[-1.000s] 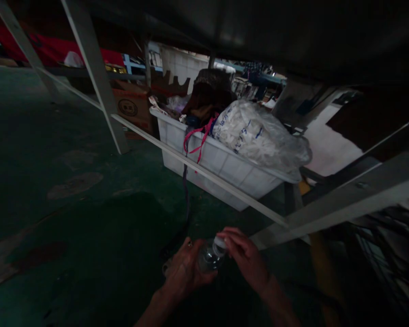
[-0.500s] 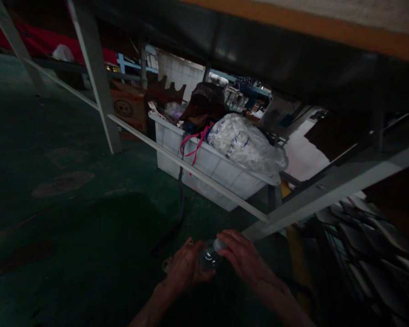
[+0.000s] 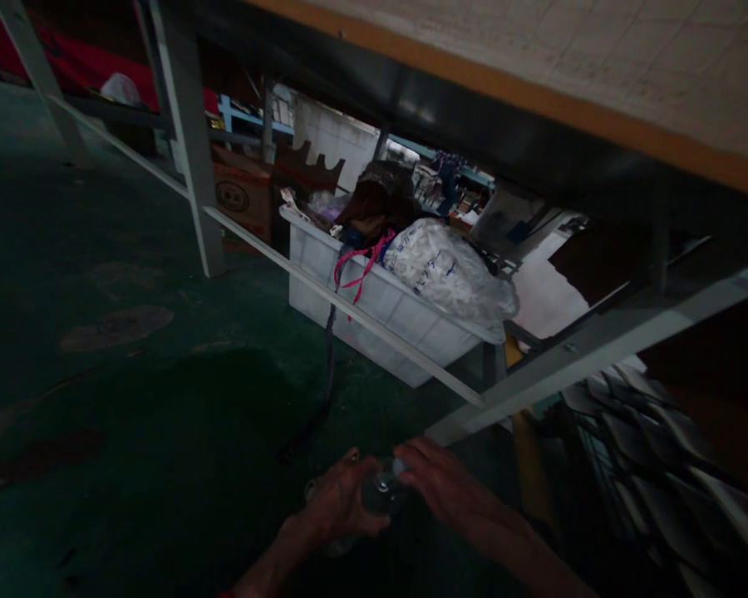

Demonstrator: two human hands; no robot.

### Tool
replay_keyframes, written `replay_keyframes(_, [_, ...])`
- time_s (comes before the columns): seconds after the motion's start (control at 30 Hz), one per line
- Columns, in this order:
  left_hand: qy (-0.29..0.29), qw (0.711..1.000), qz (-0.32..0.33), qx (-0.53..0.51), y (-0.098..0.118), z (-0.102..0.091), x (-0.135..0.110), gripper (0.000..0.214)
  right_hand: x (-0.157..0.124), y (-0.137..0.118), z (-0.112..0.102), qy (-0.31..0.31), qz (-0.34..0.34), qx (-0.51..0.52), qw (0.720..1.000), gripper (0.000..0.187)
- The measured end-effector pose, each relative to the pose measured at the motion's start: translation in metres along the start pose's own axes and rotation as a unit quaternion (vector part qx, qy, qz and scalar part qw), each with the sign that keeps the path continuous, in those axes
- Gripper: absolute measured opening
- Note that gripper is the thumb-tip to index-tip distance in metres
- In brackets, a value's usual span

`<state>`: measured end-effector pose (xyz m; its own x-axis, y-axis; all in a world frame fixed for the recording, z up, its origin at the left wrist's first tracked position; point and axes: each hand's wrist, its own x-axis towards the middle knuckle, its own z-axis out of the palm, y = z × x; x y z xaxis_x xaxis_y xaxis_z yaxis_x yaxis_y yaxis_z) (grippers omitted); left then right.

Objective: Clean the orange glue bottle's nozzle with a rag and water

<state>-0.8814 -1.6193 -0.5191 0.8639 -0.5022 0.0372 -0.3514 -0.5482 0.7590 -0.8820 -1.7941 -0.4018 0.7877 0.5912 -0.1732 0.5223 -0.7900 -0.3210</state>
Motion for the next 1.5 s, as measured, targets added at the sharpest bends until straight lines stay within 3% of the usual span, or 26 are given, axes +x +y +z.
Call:
replay_keyframes(0.13, [-0.022,0.999,0.024,0.002,0.010,-0.012,0.001,0.045,-0.008,0.001,-0.006,-0.001,-0.021,0.030,0.999,0.024])
replay_keyframes(0.33, [-0.003,1.000,0.010,0.008,0.016,-0.013,0.000,0.042,-0.010,-0.013,0.004,0.033,0.062,0.000,0.998,0.022])
replay_keyframes(0.57, [-0.043,0.998,0.035,-0.023,0.010,-0.008,-0.002,0.051,-0.011,-0.005,-0.008,-0.001,-0.085,0.018,0.996,0.026])
replay_keyframes(0.7, [-0.038,0.998,0.048,-0.031,0.006,-0.007,-0.002,0.054,-0.014,0.003,-0.014,0.018,-0.052,0.091,0.994,0.034])
replay_keyframes(0.97, [-0.042,0.997,0.049,-0.043,0.004,-0.001,0.001,0.057,-0.011,0.001,-0.019,0.031,-0.030,0.154,0.987,0.020])
replay_keyframes(1.3, [-0.018,1.000,0.020,0.008,0.014,-0.007,-0.003,0.043,-0.011,-0.001,-0.008,0.034,-0.013,0.030,0.999,0.023])
replay_keyframes(1.5, [0.013,0.999,-0.014,0.029,0.011,-0.001,-0.002,0.046,-0.009,-0.005,0.004,0.012,0.105,-0.069,0.992,0.029])
